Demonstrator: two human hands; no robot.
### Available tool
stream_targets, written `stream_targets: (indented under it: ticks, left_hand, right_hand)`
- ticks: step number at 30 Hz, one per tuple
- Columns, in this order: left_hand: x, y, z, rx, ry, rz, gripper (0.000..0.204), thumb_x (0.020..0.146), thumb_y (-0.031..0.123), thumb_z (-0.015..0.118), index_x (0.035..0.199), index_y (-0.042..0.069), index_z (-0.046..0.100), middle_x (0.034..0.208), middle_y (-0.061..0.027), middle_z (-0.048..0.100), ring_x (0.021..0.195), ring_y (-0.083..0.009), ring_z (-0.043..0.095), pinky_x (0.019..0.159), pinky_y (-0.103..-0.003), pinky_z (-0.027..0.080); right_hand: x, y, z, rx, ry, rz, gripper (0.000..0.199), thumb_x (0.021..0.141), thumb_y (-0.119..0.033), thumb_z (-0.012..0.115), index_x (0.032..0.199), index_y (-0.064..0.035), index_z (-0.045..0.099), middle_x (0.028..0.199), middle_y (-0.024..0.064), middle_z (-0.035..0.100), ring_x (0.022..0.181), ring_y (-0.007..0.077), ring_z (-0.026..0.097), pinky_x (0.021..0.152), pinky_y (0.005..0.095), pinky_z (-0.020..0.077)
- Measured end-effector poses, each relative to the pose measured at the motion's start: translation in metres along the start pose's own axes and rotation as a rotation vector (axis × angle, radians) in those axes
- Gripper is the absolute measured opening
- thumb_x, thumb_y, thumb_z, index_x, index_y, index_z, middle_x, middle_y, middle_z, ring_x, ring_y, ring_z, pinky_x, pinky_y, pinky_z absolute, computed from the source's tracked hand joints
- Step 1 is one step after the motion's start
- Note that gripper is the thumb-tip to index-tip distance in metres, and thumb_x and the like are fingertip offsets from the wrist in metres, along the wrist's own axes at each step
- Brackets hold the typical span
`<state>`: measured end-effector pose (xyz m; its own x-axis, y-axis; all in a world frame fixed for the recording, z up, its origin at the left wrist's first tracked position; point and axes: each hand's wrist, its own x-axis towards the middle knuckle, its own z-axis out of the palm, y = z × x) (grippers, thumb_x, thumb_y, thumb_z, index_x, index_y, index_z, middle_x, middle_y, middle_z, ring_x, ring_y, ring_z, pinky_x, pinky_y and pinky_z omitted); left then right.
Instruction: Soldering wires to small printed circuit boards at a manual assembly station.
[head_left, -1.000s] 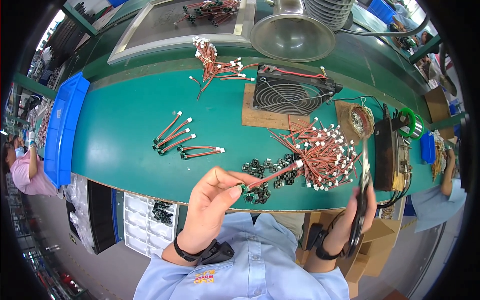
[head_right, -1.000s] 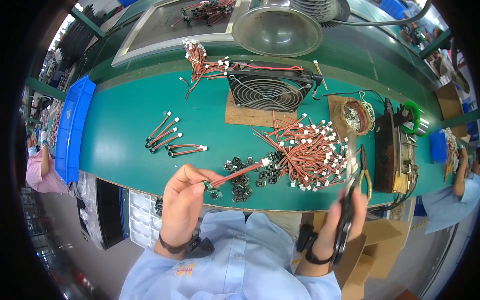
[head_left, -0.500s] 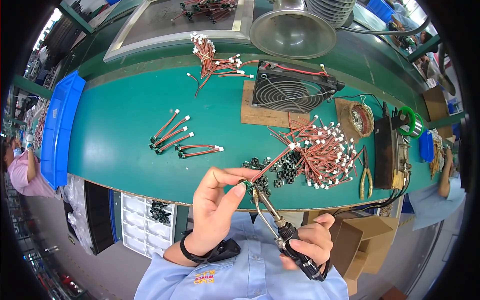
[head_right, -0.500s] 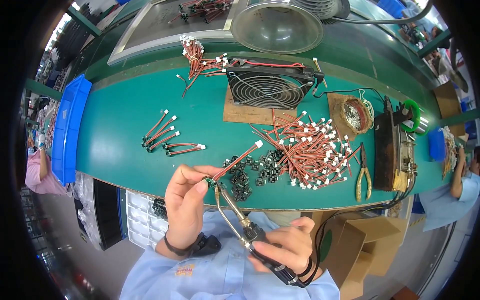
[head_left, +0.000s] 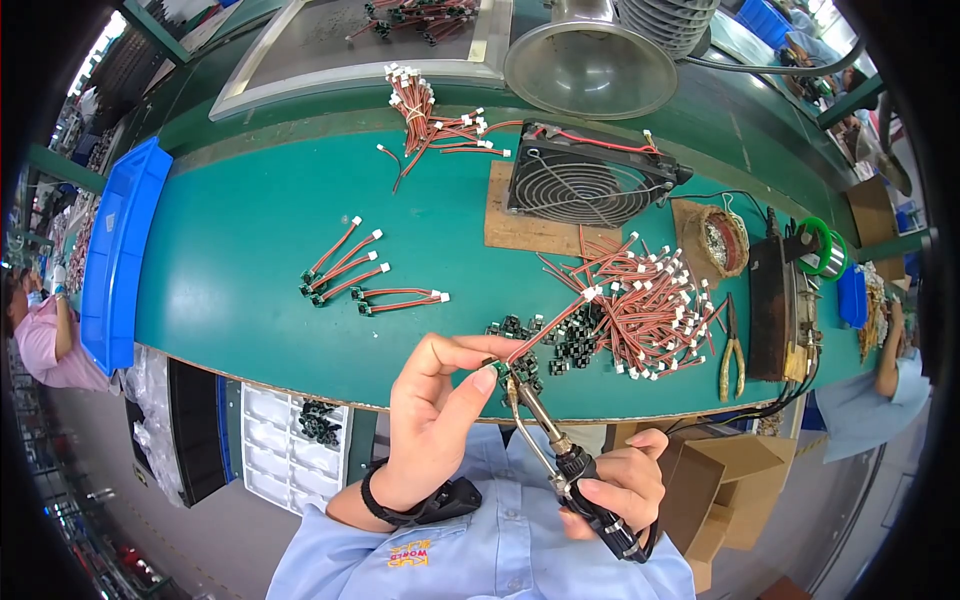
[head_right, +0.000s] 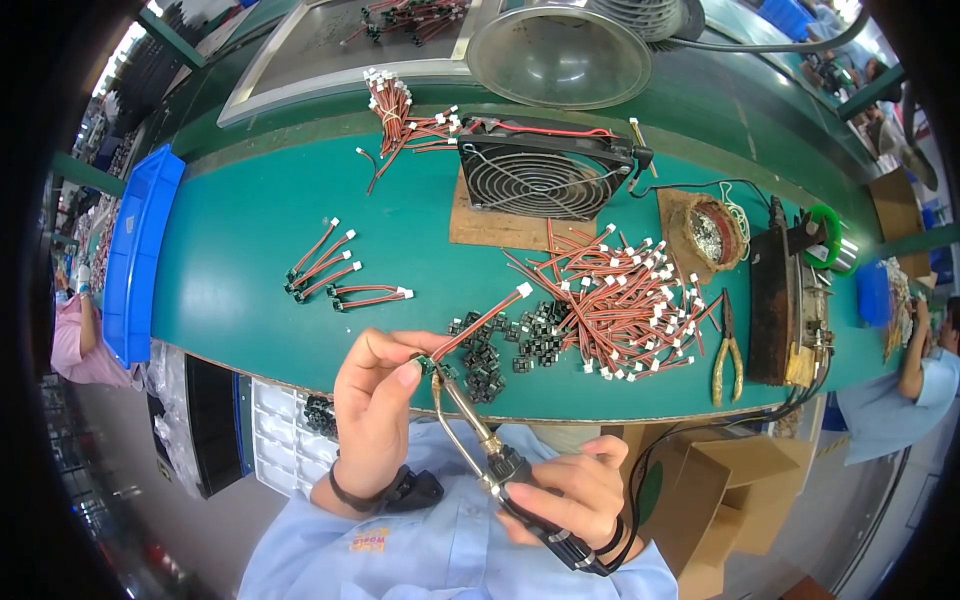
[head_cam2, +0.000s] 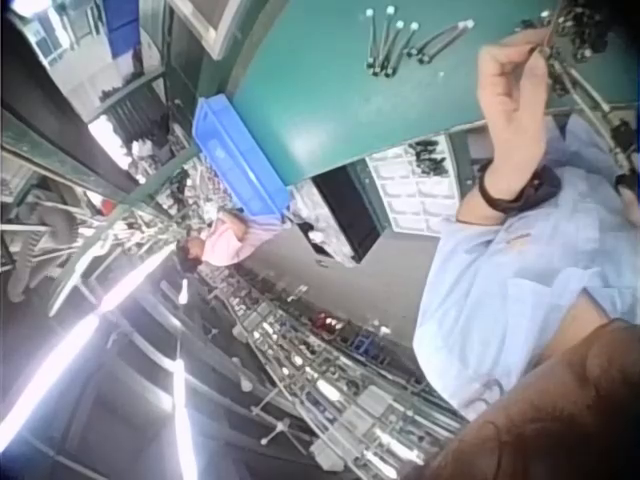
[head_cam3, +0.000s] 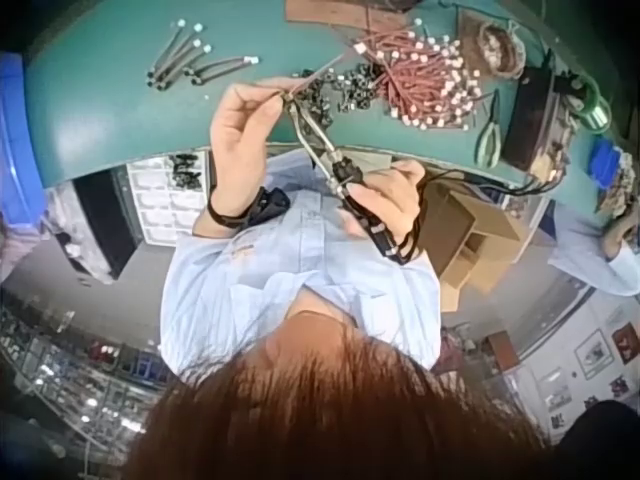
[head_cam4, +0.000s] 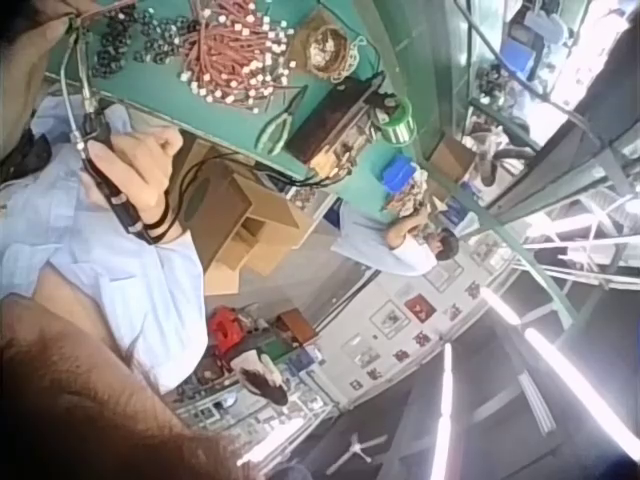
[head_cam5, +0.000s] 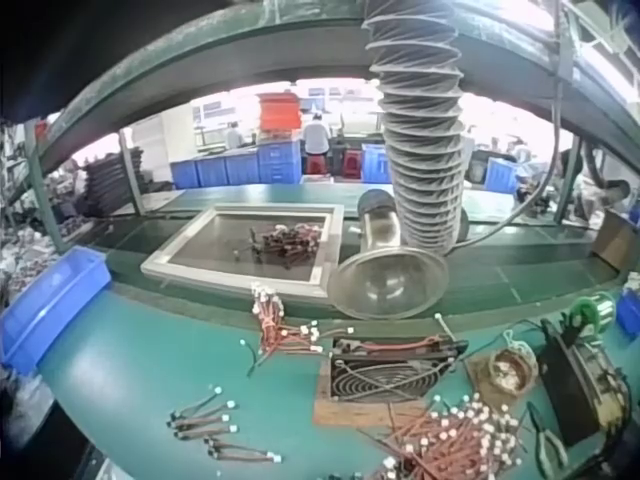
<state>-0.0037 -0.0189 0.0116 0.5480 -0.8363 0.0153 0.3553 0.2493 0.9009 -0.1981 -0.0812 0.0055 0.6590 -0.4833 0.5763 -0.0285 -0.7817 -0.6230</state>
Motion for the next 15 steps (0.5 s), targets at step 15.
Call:
stream_targets:
  ticks: [15]
  left_hand:
    - [0.000,0.003,0.007,0.066,0.028,0.005,0.005,0.086,0.004,0.050,0.090,0.003,0.046,0.104,-0.0189,0.060,0.096,-0.0197,0.056,0.090,-0.035,0.040]
  right_hand:
    - [0.006,-0.006,-0.010,0.043,-0.028,0.054,0.039,0.058,-0.026,0.078,0.093,-0.0157,0.063,0.068,-0.0021,0.058,0.056,0.0127,0.055,0.075,0.0345,0.0318]
